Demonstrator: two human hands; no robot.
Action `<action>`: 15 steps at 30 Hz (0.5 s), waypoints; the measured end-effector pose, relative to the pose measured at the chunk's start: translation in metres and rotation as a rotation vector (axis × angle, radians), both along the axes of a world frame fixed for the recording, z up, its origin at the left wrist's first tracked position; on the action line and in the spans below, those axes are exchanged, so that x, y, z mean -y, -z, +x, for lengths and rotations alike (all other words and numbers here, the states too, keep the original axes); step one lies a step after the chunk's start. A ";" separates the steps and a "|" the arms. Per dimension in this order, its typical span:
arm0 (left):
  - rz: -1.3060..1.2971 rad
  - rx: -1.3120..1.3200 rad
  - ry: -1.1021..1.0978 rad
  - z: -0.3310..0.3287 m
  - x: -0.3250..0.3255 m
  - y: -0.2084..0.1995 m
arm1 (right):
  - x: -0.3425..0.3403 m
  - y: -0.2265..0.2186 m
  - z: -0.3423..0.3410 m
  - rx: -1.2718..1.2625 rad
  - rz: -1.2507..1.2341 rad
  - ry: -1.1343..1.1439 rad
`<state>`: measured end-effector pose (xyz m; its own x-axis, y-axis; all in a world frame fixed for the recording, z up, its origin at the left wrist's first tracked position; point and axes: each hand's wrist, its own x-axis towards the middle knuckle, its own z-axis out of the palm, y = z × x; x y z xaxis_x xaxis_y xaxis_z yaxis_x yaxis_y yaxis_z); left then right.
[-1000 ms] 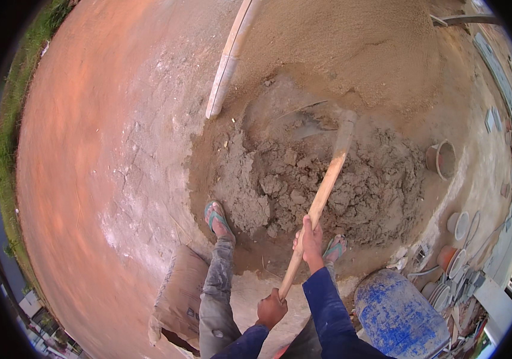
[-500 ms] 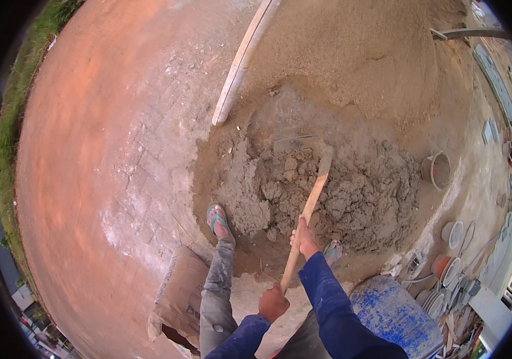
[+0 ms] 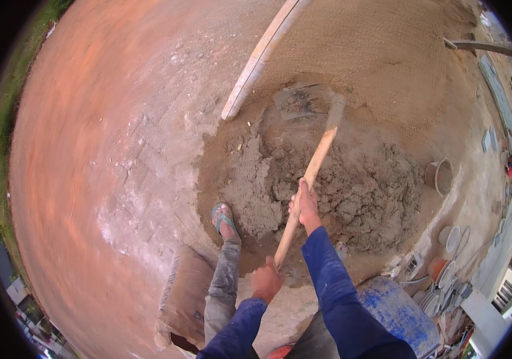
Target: The person scoops mortar from a bucket with a trowel and spreads it onto the ground to prepare for laying tiles. They then walk to a mixing area, pick up a hoe, and mix a pile of sand and cement. Finally, they scoop water from a large barrel into a smaller bucket and pour it onto the dry mix.
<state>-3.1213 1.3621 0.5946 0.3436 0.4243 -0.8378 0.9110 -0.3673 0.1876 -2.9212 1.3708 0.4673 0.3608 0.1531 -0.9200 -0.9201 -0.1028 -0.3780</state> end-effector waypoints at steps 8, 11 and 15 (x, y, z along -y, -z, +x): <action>0.076 0.030 -0.017 0.062 -0.098 0.009 | -0.118 0.059 0.049 -0.065 -0.020 -0.108; -0.024 -0.034 -0.126 0.039 -0.057 -0.006 | -0.092 0.028 0.008 -0.045 -0.119 -0.233; -0.079 -0.067 -0.220 0.026 0.017 -0.029 | -0.028 0.012 -0.014 -0.061 -0.169 -0.319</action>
<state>-3.0956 1.3455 0.6240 0.1926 0.4150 -0.8892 0.9789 -0.1447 0.1445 -2.9352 1.3986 0.4554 0.2631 0.0929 -0.9603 -0.8518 -0.4449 -0.2765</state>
